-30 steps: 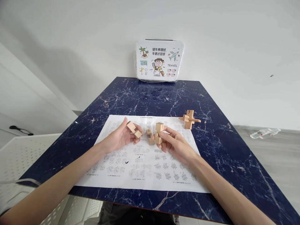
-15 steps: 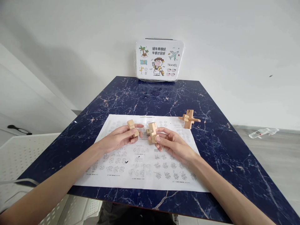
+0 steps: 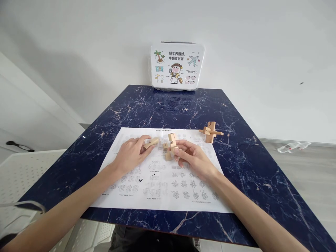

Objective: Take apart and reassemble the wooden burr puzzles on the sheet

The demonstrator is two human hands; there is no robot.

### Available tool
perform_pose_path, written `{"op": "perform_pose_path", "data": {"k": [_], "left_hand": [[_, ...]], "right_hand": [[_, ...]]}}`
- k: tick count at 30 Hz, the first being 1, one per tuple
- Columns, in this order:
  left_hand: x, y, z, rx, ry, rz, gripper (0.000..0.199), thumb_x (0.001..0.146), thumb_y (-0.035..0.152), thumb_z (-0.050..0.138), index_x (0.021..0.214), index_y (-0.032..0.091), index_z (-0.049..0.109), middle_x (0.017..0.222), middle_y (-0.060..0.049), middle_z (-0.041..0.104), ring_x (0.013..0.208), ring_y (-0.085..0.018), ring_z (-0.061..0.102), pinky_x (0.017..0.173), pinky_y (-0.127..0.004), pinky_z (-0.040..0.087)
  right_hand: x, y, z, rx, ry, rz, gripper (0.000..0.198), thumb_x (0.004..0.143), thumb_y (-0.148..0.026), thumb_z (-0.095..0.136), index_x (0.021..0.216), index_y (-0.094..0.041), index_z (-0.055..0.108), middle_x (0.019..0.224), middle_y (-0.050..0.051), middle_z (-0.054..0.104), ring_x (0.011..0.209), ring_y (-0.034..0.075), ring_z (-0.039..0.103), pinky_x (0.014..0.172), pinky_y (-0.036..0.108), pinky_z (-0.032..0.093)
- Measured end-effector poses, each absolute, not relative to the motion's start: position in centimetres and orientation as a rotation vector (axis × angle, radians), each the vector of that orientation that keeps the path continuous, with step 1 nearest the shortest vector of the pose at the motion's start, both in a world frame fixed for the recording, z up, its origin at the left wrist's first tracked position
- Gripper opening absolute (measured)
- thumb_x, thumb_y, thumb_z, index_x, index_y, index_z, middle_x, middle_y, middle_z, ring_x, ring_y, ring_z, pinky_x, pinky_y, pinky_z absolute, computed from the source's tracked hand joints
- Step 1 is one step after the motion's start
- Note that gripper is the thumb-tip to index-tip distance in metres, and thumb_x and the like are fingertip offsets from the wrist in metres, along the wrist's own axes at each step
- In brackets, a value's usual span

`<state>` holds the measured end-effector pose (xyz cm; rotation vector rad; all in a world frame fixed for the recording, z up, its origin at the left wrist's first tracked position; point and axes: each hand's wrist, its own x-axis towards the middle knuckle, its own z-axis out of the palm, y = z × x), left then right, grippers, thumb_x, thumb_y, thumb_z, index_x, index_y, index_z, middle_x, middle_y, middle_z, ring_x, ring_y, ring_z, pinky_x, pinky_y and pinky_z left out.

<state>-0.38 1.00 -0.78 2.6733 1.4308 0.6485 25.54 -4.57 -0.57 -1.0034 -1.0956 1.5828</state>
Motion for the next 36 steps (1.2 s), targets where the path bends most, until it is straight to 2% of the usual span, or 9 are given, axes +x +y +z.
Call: {"op": "perform_pose_path", "data": {"k": [3, 5, 9, 15, 18, 22, 28, 32, 36], "left_hand": [[-0.2, 1.0, -0.6, 2.841, 1.359, 0.79, 0.036, 0.105, 0.042, 0.059, 0.129, 0.015, 0.065, 0.126, -0.017, 0.07, 0.116, -0.036, 0.061, 0.099, -0.055, 0.051], [0.2, 0.9, -0.5, 2.906, 1.184, 0.797, 0.034, 0.106, 0.031, 0.057, 0.138, 0.021, 0.062, 0.15, -0.014, 0.058, 0.138, -0.037, 0.046, 0.111, -0.057, 0.043], [1.1, 0.8, -0.3, 2.926, 0.825, 0.597, 0.038, 0.11, 0.019, 0.047, 0.145, 0.028, 0.057, 0.15, -0.005, 0.061, 0.148, -0.032, 0.039, 0.116, -0.054, 0.04], [1.1, 0.7, 0.0, 2.869, 0.744, 0.619, 0.019, 0.105, 0.026, 0.062, 0.123, 0.02, 0.066, 0.124, -0.007, 0.074, 0.132, -0.03, 0.053, 0.11, -0.049, 0.046], [1.0, 0.5, -0.1, 2.878, 0.743, 0.646, 0.011, 0.106, 0.026, 0.059, 0.114, 0.019, 0.064, 0.116, -0.007, 0.074, 0.121, -0.029, 0.062, 0.102, -0.048, 0.051], [1.0, 0.4, -0.4, 2.711, 0.923, 0.827, 0.012, 0.108, 0.029, 0.056, 0.115, 0.02, 0.058, 0.107, -0.005, 0.076, 0.095, -0.024, 0.069, 0.091, -0.044, 0.055], [1.4, -0.3, 0.1, 2.372, 1.089, 1.023, 0.019, 0.105, 0.038, 0.062, 0.114, 0.022, 0.059, 0.101, -0.003, 0.076, 0.084, -0.019, 0.071, 0.08, -0.036, 0.057], [1.9, -1.0, 0.0, 2.347, 1.067, 1.008, 0.02, 0.099, 0.039, 0.068, 0.106, 0.021, 0.062, 0.086, 0.0, 0.075, 0.069, -0.016, 0.07, 0.069, -0.031, 0.056], [2.1, -1.5, -0.5, 2.377, 1.025, 0.977, 0.025, 0.098, 0.044, 0.067, 0.106, 0.02, 0.065, 0.071, 0.002, 0.072, 0.056, -0.014, 0.065, 0.061, -0.029, 0.054]], "right_hand": [[25.4, -4.6, -0.6, -1.018, -1.125, 1.57, 0.037, 0.085, -0.046, 0.085, 0.112, -0.025, 0.072, 0.088, 0.005, 0.071, 0.067, 0.015, 0.05, 0.057, 0.031, 0.041], [25.4, -4.5, -0.7, -1.003, -1.132, 1.575, 0.036, 0.087, -0.047, 0.083, 0.113, -0.025, 0.072, 0.09, 0.005, 0.071, 0.066, 0.015, 0.049, 0.056, 0.031, 0.04], [25.7, -4.3, -0.8, -0.959, -1.097, 1.589, 0.036, 0.088, -0.047, 0.081, 0.115, -0.025, 0.073, 0.106, 0.008, 0.071, 0.066, 0.013, 0.048, 0.054, 0.03, 0.038], [25.7, -4.3, -0.3, -0.946, -1.082, 1.624, 0.035, 0.088, -0.051, 0.082, 0.105, -0.022, 0.077, 0.074, 0.0, 0.058, 0.059, 0.012, 0.04, 0.054, 0.03, 0.033], [25.7, -4.3, 0.0, -0.927, -1.089, 1.635, 0.036, 0.088, -0.053, 0.081, 0.102, -0.021, 0.077, 0.068, -0.002, 0.052, 0.057, 0.012, 0.038, 0.054, 0.03, 0.032], [25.9, -4.3, 0.0, -0.911, -1.099, 1.638, 0.034, 0.09, -0.054, 0.08, 0.101, -0.021, 0.076, 0.067, -0.003, 0.051, 0.056, 0.012, 0.036, 0.054, 0.03, 0.031], [26.0, -4.4, -0.8, -0.843, -1.125, 1.603, 0.024, 0.092, -0.048, 0.079, 0.101, -0.025, 0.078, 0.076, 0.0, 0.058, 0.062, 0.013, 0.044, 0.061, 0.031, 0.04], [25.8, -4.5, -0.7, -0.828, -1.177, 1.593, 0.023, 0.089, -0.043, 0.083, 0.11, -0.035, 0.079, 0.104, 0.003, 0.071, 0.076, 0.017, 0.057, 0.075, 0.036, 0.05], [25.5, -4.6, -0.3, -0.865, -1.307, 1.6, 0.026, 0.09, -0.049, 0.08, 0.111, -0.034, 0.079, 0.124, 0.006, 0.071, 0.081, 0.019, 0.061, 0.084, 0.042, 0.054]]}}
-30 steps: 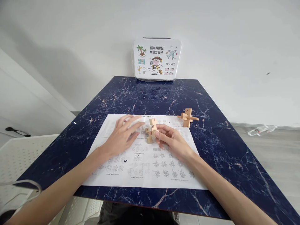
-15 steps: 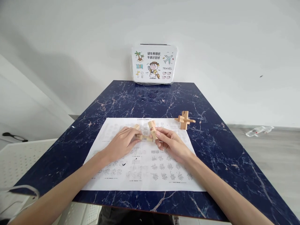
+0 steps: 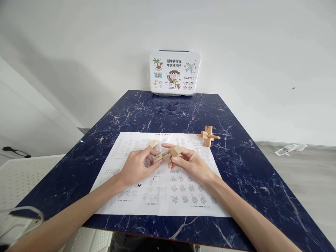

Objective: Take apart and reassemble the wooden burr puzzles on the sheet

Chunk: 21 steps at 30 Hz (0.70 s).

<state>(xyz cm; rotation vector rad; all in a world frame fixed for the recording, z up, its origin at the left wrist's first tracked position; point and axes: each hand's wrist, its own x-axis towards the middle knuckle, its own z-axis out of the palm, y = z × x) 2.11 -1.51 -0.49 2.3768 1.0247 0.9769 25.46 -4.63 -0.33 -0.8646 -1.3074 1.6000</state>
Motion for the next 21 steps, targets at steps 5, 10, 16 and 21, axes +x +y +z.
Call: {"op": "perform_pose_path", "data": {"k": [5, 10, 16, 21], "left_hand": [[1.9, -1.4, -0.1, 2.342, 0.902, 0.787, 0.027, 0.098, 0.048, 0.068, 0.103, 0.021, 0.065, 0.07, 0.002, 0.068, 0.059, -0.015, 0.065, 0.062, -0.028, 0.052], [1.5, -1.0, 1.0, 2.299, 0.833, 0.708, 0.048, 0.093, 0.06, 0.071, 0.12, 0.022, 0.06, 0.097, -0.005, 0.067, 0.08, -0.02, 0.062, 0.07, -0.033, 0.05], [1.4, -1.0, 1.7, 1.846, 0.724, 0.627, 0.044, 0.105, 0.061, 0.048, 0.123, 0.022, 0.051, 0.08, 0.001, 0.063, 0.06, -0.013, 0.052, 0.057, -0.027, 0.04], [1.8, -1.3, 2.2, 1.892, 0.702, 0.593, 0.028, 0.103, 0.048, 0.059, 0.109, 0.021, 0.06, 0.086, -0.002, 0.064, 0.067, -0.012, 0.053, 0.06, -0.027, 0.041]], "right_hand": [[25.2, -4.5, -0.9, -0.95, -1.336, 1.536, 0.025, 0.091, -0.052, 0.078, 0.099, -0.028, 0.078, 0.095, 0.005, 0.071, 0.084, 0.021, 0.062, 0.086, 0.041, 0.053], [25.2, -4.4, -1.1, -1.057, -1.35, 1.395, 0.025, 0.094, -0.051, 0.075, 0.091, -0.027, 0.076, 0.077, 0.001, 0.066, 0.071, 0.016, 0.057, 0.074, 0.035, 0.049], [24.3, -5.2, -1.1, -1.139, -1.516, 1.222, 0.027, 0.089, -0.049, 0.08, 0.105, -0.027, 0.079, 0.063, -0.002, 0.06, 0.055, 0.014, 0.052, 0.053, 0.031, 0.042], [23.9, -5.4, -1.0, -1.132, -1.612, 1.192, 0.026, 0.086, -0.048, 0.083, 0.099, -0.026, 0.08, 0.065, -0.002, 0.063, 0.053, 0.014, 0.054, 0.053, 0.031, 0.044]]}}
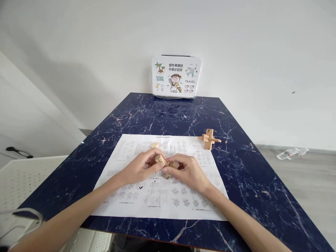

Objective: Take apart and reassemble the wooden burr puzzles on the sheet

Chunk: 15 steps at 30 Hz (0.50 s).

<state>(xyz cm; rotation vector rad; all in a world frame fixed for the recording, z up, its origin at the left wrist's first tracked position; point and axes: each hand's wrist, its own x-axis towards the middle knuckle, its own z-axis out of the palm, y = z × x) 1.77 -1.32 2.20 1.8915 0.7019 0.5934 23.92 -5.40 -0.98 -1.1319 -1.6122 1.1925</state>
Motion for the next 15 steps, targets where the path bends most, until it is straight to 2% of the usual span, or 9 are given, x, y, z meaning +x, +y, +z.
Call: {"op": "perform_pose_path", "data": {"k": [3, 5, 8, 11, 15], "left_hand": [[1.8, -1.1, 2.1, 1.762, 0.739, 0.664, 0.026, 0.104, 0.047, 0.057, 0.103, 0.021, 0.057, 0.089, -0.002, 0.064, 0.064, -0.011, 0.052, 0.058, -0.026, 0.042], [1.6, -0.7, 1.8, 1.612, 0.722, 0.701, 0.027, 0.105, 0.048, 0.055, 0.102, 0.022, 0.052, 0.088, -0.001, 0.064, 0.057, -0.009, 0.049, 0.052, -0.025, 0.039], [1.4, -0.2, 1.6, 1.432, 0.68, 0.73, 0.025, 0.106, 0.046, 0.053, 0.102, 0.022, 0.05, 0.093, -0.004, 0.068, 0.053, -0.008, 0.046, 0.05, -0.026, 0.036], [1.3, 0.0, 1.7, 1.321, 0.662, 0.728, 0.027, 0.106, 0.044, 0.054, 0.116, 0.019, 0.056, 0.097, -0.008, 0.071, 0.055, -0.008, 0.045, 0.055, -0.029, 0.039], [1.4, 0.0, 1.7, 1.282, 0.664, 0.731, 0.039, 0.107, 0.05, 0.052, 0.12, 0.017, 0.068, 0.107, -0.012, 0.07, 0.065, -0.011, 0.046, 0.062, -0.03, 0.045]], "right_hand": [[24.2, -5.2, -0.6, -1.138, -1.555, 1.253, 0.029, 0.091, -0.05, 0.078, 0.107, -0.026, 0.077, 0.066, -0.001, 0.065, 0.056, 0.016, 0.057, 0.056, 0.032, 0.047], [24.5, -5.1, -0.3, -1.128, -1.5, 1.273, 0.031, 0.096, -0.051, 0.072, 0.115, -0.026, 0.074, 0.071, 0.001, 0.07, 0.064, 0.018, 0.063, 0.065, 0.036, 0.053], [24.9, -4.7, 0.0, -1.11, -1.376, 1.274, 0.034, 0.095, -0.051, 0.072, 0.12, -0.027, 0.073, 0.091, 0.005, 0.076, 0.081, 0.021, 0.07, 0.082, 0.041, 0.058], [25.1, -4.3, -0.4, -1.078, -1.214, 1.323, 0.037, 0.093, -0.052, 0.076, 0.118, -0.026, 0.073, 0.108, 0.008, 0.075, 0.087, 0.021, 0.07, 0.089, 0.042, 0.058], [25.3, -4.1, -1.0, -1.029, -1.12, 1.387, 0.038, 0.09, -0.057, 0.077, 0.11, -0.024, 0.076, 0.103, 0.008, 0.073, 0.088, 0.021, 0.067, 0.088, 0.04, 0.057]]}}
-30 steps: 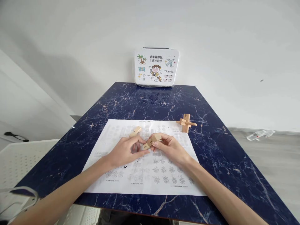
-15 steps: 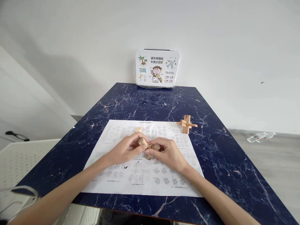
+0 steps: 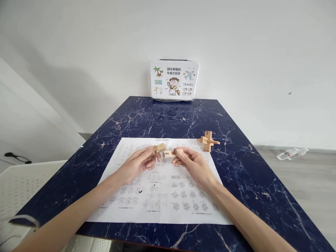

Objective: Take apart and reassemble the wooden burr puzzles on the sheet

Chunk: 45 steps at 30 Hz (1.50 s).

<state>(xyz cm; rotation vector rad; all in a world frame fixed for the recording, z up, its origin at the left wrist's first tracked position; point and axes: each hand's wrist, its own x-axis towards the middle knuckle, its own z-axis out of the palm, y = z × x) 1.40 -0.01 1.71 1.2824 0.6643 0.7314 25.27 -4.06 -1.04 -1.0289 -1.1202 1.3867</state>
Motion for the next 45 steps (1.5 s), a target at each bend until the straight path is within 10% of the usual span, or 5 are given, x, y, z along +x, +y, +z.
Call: {"op": "perform_pose_path", "data": {"k": [12, 19, 30, 45], "left_hand": [[2.0, -1.5, 1.6, 1.492, 0.447, 0.433, 0.038, 0.109, 0.046, 0.052, 0.141, 0.025, 0.054, 0.128, -0.015, 0.071, 0.098, -0.021, 0.073, 0.09, -0.04, 0.054], [2.1, -2.1, 0.7, 1.451, 0.447, 0.457, 0.075, 0.108, 0.038, 0.057, 0.163, 0.035, 0.006, 0.119, -0.011, 0.074, 0.095, -0.023, 0.08, 0.094, -0.046, 0.058], [2.2, -2.3, 1.0, 1.618, 0.693, 0.574, 0.075, 0.083, 0.035, 0.088, 0.144, 0.028, 0.045, 0.11, -0.006, 0.071, 0.098, -0.026, 0.074, 0.086, -0.043, 0.059], [2.1, -2.0, 0.8, 1.728, 0.662, 0.591, 0.066, 0.086, 0.039, 0.086, 0.141, 0.029, 0.052, 0.109, -0.005, 0.072, 0.092, -0.021, 0.07, 0.087, -0.042, 0.058]], "right_hand": [[24.4, -4.9, -0.3, -1.088, -1.361, 1.19, 0.031, 0.093, -0.057, 0.072, 0.098, -0.026, 0.07, 0.074, 0.001, 0.065, 0.063, 0.018, 0.057, 0.066, 0.037, 0.051], [24.1, -5.2, -0.7, -1.101, -1.419, 1.177, 0.03, 0.092, -0.051, 0.076, 0.101, -0.025, 0.066, 0.073, 0.0, 0.067, 0.062, 0.017, 0.061, 0.063, 0.035, 0.05], [24.2, -5.4, -0.9, -1.127, -1.455, 1.136, 0.032, 0.094, -0.053, 0.073, 0.089, -0.023, 0.061, 0.068, -0.001, 0.063, 0.06, 0.015, 0.057, 0.058, 0.031, 0.044], [24.3, -5.5, -0.2, -1.21, -1.5, 1.224, 0.048, 0.095, -0.066, 0.065, 0.076, -0.023, 0.054, 0.055, -0.004, 0.055, 0.05, 0.012, 0.043, 0.052, 0.029, 0.034]]}}
